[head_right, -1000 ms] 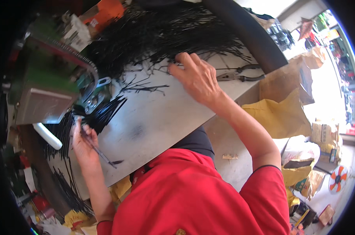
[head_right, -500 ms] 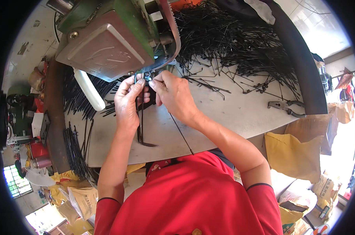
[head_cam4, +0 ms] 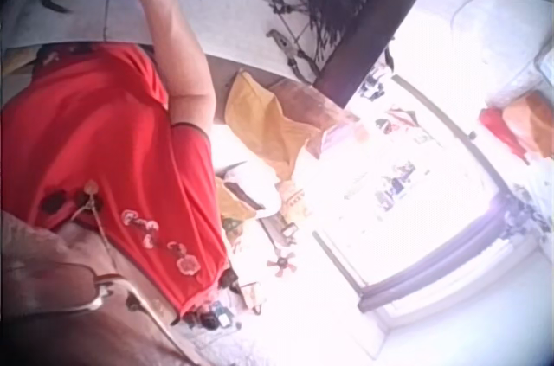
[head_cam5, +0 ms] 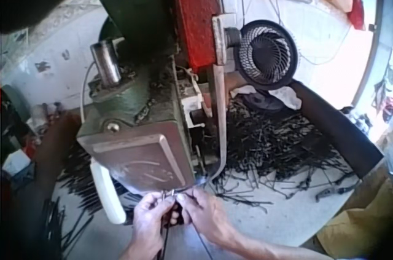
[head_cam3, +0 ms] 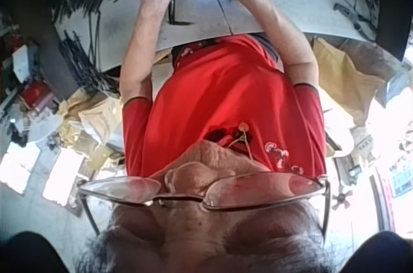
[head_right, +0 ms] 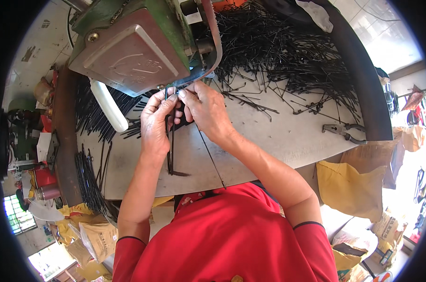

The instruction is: The person repeatedly picks up thin black metal rods from a pile on a workbench and uses a manual bending machine to bend them into a U-shape. The person handles the rods one by one, feeding them into the machine and removing the finished pieces.

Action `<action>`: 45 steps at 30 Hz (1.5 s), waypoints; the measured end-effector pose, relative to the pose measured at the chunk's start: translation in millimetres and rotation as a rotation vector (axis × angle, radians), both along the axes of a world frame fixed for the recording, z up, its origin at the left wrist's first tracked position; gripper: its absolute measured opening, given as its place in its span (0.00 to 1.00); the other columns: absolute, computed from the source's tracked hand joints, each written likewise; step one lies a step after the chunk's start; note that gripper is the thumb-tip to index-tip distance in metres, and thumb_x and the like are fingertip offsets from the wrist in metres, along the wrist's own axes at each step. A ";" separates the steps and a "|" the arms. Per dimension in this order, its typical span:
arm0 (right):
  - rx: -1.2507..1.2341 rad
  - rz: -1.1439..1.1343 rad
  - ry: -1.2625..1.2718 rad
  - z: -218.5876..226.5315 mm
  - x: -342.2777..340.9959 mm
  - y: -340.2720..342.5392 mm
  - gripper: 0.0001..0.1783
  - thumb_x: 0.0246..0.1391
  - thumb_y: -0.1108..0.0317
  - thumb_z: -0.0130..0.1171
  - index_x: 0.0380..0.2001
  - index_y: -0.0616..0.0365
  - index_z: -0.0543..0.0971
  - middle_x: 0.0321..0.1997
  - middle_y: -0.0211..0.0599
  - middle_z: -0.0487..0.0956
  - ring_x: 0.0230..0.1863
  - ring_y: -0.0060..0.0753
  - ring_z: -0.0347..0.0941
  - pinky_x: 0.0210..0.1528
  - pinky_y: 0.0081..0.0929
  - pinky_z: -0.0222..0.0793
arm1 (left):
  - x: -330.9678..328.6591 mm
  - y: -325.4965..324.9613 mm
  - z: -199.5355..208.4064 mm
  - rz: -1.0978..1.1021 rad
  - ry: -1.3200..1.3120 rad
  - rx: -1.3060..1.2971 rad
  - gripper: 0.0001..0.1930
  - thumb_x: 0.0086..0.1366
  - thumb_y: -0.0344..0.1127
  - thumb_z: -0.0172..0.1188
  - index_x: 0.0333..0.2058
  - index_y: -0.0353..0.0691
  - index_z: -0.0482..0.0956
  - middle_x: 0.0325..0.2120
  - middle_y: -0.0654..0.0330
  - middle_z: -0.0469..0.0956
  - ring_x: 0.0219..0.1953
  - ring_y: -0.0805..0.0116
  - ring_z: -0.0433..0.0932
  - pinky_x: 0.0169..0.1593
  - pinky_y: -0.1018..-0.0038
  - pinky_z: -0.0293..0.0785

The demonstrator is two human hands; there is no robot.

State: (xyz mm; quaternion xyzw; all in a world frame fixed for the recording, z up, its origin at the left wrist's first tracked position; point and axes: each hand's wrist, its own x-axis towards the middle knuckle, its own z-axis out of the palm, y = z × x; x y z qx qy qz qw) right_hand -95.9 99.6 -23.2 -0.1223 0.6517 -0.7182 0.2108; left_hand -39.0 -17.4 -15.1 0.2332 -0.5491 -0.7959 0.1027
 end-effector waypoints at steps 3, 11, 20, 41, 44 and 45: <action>-0.019 0.001 -0.006 -0.9 0.1 0.0 0.12 0.62 0.67 0.50 0.38 0.66 0.75 0.21 0.25 0.69 0.18 0.13 0.59 0.18 0.15 0.54 | 0.6 0.4 0.3 0.001 -0.001 0.010 0.09 0.62 0.30 0.60 0.41 0.37 0.76 0.25 0.64 0.76 0.23 0.80 0.73 0.26 0.83 0.68; -0.050 0.015 -0.015 2.2 -0.8 1.8 0.12 0.61 0.67 0.51 0.40 0.66 0.75 0.21 0.26 0.70 0.17 0.12 0.60 0.16 0.14 0.52 | 1.0 1.8 3.5 0.000 0.005 0.011 0.09 0.62 0.29 0.60 0.41 0.37 0.76 0.25 0.64 0.76 0.22 0.79 0.73 0.25 0.83 0.68; 0.075 0.110 -0.096 13.1 -11.3 6.8 0.15 0.61 0.63 0.51 0.41 0.64 0.76 0.17 0.27 0.70 0.14 0.13 0.61 0.11 0.14 0.50 | -2.1 -0.6 3.5 -0.013 -0.034 0.064 0.07 0.61 0.29 0.59 0.38 0.37 0.76 0.25 0.64 0.76 0.23 0.78 0.73 0.26 0.82 0.69; 0.016 0.164 -0.144 11.9 9.1 33.2 0.12 0.61 0.64 0.49 0.40 0.61 0.76 0.22 0.28 0.74 0.15 0.13 0.62 0.12 0.14 0.52 | 10.8 5.2 -6.2 -0.130 0.051 0.030 0.11 0.60 0.32 0.62 0.33 0.40 0.66 0.23 0.58 0.78 0.22 0.73 0.77 0.25 0.81 0.70; 0.068 0.211 -0.103 14.6 0.9 37.1 0.11 0.61 0.65 0.49 0.38 0.61 0.76 0.21 0.28 0.75 0.14 0.14 0.63 0.12 0.15 0.52 | 8.7 5.8 -5.9 -0.157 0.056 0.075 0.11 0.60 0.32 0.62 0.33 0.40 0.66 0.23 0.58 0.78 0.22 0.72 0.77 0.25 0.80 0.70; 0.089 0.228 -0.090 15.5 -2.7 37.9 0.11 0.61 0.65 0.49 0.37 0.61 0.76 0.21 0.27 0.75 0.14 0.14 0.63 0.12 0.15 0.52 | 7.6 5.6 -5.9 -0.156 0.064 0.061 0.11 0.61 0.32 0.62 0.33 0.39 0.66 0.24 0.58 0.78 0.22 0.72 0.77 0.26 0.80 0.70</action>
